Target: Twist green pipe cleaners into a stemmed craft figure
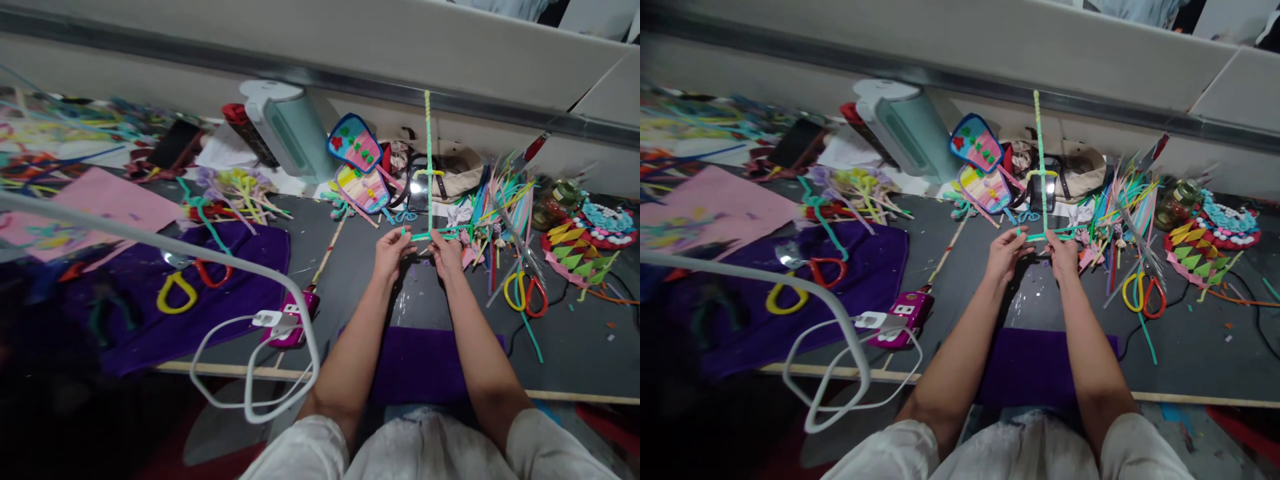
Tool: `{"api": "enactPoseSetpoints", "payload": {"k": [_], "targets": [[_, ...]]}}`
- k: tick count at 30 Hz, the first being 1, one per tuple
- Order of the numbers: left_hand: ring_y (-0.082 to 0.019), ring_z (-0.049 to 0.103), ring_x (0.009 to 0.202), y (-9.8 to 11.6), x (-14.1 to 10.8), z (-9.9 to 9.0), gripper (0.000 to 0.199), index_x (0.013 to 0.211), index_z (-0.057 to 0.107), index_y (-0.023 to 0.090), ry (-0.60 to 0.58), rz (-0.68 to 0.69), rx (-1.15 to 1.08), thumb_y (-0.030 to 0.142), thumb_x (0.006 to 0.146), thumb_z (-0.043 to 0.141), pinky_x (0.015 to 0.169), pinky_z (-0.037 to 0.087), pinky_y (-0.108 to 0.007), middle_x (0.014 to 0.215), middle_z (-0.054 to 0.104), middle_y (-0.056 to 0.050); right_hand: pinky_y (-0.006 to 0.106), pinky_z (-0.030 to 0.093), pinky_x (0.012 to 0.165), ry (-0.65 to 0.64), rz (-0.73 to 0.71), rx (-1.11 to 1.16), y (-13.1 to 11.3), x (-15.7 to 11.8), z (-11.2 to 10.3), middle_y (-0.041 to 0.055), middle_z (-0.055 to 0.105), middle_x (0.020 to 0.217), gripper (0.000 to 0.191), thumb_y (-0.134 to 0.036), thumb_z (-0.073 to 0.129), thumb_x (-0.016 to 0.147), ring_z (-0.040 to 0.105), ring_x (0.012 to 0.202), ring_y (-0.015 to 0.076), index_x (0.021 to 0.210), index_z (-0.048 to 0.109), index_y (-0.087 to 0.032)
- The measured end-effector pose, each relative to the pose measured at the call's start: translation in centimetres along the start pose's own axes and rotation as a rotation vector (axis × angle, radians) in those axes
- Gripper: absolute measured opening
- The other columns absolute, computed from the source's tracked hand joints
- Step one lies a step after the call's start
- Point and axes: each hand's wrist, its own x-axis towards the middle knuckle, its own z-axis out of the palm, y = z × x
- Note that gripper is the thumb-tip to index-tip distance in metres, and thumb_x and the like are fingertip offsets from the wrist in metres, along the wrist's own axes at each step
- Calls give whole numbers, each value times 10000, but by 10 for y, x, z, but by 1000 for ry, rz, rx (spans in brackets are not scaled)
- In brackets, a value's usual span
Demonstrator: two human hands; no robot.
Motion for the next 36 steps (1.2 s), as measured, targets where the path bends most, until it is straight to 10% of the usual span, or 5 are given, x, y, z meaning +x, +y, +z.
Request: {"api": "enactPoseSetpoints", "payload": {"k": [10,27,36], "targets": [[-81,616,518,0,6,-4,378,787,701,137,148,32,-52,289,527,929,547,580,-211,615,624,40,196,406,439,7,-21,-30,4,-4,5,-80,532,517,403,-390,905,451,471,469,49,588,595,-174],[-103,639,555,-7,-2,10,443,971,693,128,-81,-159,-112,327,631,896,540,559,-205,646,661,4,198,429,452,-61,21,-23,13,-1,4,-74,594,548,339,-341,891,523,506,479,62,663,632,-173],[-100,655,542,-6,-2,16,263,863,692,125,39,-155,-168,190,657,843,526,546,-185,638,697,-5,205,453,472,-96,-45,-25,13,-4,6,-79,639,619,448,-381,864,548,585,518,91,866,604,-202]]}}
